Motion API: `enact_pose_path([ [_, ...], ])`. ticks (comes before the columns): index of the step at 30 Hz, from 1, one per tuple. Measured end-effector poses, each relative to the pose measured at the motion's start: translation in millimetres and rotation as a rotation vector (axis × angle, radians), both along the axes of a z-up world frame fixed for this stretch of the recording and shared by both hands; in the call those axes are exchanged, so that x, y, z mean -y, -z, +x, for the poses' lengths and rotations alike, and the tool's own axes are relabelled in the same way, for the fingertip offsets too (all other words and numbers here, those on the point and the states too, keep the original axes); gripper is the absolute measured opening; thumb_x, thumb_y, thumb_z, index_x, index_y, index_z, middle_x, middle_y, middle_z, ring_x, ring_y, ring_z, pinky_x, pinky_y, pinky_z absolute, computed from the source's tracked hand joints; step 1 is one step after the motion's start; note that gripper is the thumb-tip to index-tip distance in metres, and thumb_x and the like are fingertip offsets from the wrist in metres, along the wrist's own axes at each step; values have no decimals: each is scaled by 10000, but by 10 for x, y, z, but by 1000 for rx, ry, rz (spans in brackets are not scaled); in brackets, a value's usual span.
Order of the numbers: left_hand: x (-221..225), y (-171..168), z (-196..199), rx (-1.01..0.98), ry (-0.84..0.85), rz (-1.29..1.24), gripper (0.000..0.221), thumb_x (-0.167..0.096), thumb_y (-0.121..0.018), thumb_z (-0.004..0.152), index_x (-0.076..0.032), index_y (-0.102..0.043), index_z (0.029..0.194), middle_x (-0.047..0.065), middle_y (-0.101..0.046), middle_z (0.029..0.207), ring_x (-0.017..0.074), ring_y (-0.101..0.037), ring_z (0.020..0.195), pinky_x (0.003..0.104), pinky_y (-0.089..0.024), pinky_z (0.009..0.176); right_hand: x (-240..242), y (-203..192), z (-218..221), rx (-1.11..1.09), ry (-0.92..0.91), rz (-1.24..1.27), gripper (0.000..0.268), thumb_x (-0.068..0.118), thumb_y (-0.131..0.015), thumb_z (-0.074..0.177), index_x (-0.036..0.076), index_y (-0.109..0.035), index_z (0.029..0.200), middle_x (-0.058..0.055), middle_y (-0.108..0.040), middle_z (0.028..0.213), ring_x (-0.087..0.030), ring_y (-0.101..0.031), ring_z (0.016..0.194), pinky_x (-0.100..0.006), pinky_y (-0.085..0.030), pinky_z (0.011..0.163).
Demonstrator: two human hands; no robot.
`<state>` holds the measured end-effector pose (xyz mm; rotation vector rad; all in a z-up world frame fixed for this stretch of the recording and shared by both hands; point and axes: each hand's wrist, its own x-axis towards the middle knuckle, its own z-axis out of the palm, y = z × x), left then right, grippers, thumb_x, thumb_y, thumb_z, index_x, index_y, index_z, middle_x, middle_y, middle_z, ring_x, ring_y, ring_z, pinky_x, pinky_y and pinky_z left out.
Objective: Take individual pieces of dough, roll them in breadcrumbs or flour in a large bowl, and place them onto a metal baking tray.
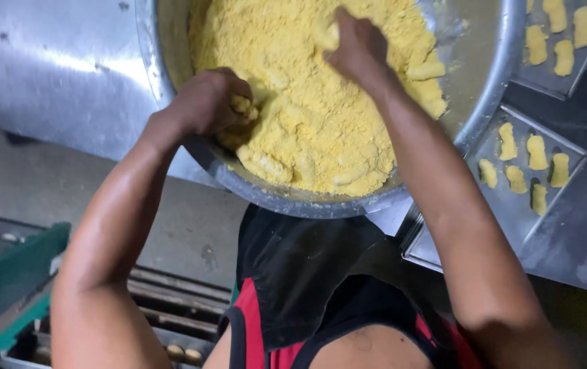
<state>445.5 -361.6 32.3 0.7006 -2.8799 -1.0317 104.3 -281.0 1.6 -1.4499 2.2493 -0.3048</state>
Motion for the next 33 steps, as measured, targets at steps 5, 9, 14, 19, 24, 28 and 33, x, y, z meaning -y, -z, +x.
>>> enact_pose_path([
  [5,-98,-389,-190,-275,-393,662,399,-96,-830,821,-123,-746,1210,69,-775,1052,194,-716,880,320,-602,728,-336,-796,231,657,42,-176,394,101,-839,872,77,-610,1191,-122,-730,1165,-242,-760,1029,-405,-677,729],
  [9,-461,-308,-856,-484,-596,1072,379,-66,-879,864,-43,-726,1209,82,-755,971,155,-701,765,295,-573,610,-827,-960,256,1323,228,-251,471,53,-811,893,28,-602,1314,-158,-726,1219,-276,-750,1073,-460,-690,807],
  [14,-978,-648,-1404,-441,-396,1199,436,7,-883,787,-8,-713,1189,96,-778,971,159,-743,773,293,-612,626,-1580,-993,227,1231,398,-328,490,33,-806,872,-23,-611,1318,-171,-725,1190,-277,-759,1034,-437,-679,795],
  [19,-1671,-988,-1811,-367,-266,1225,451,32,-864,768,13,-688,1184,91,-778,969,153,-752,783,282,-625,659,-2679,-946,38,1357,493,-565,463,54,-807,893,-36,-621,1307,-136,-716,1158,-247,-745,1009,-432,-676,780],
  [24,-2600,-807,-2432,-371,-45,994,456,-24,-900,777,-31,-705,1190,71,-745,960,146,-700,759,295,-591,642,-4105,-825,-489,1256,740,-692,436,92,-796,869,-11,-642,1264,-112,-726,1066,-239,-747,906,-411,-649,697],
  [28,-3441,-404,-3163,-536,327,1,396,-100,-792,803,-109,-723,1193,88,-761,1083,328,-724,954,416,-589,812,-4932,-345,-1139,722,911,-578,324,122,-805,866,22,-714,1160,-87,-735,978,-255,-742,850,-396,-606,692],
  [33,-3925,515,-3940,-397,597,-278,272,-125,-660,858,-178,-743,1112,26,-743,1135,287,-675,1042,406,-581,855,-5233,89,-1539,-24,635,-373,315,132,-837,818,84,-782,1124,-146,-748,1019,-347,-723,927,-444,-568,782],
])
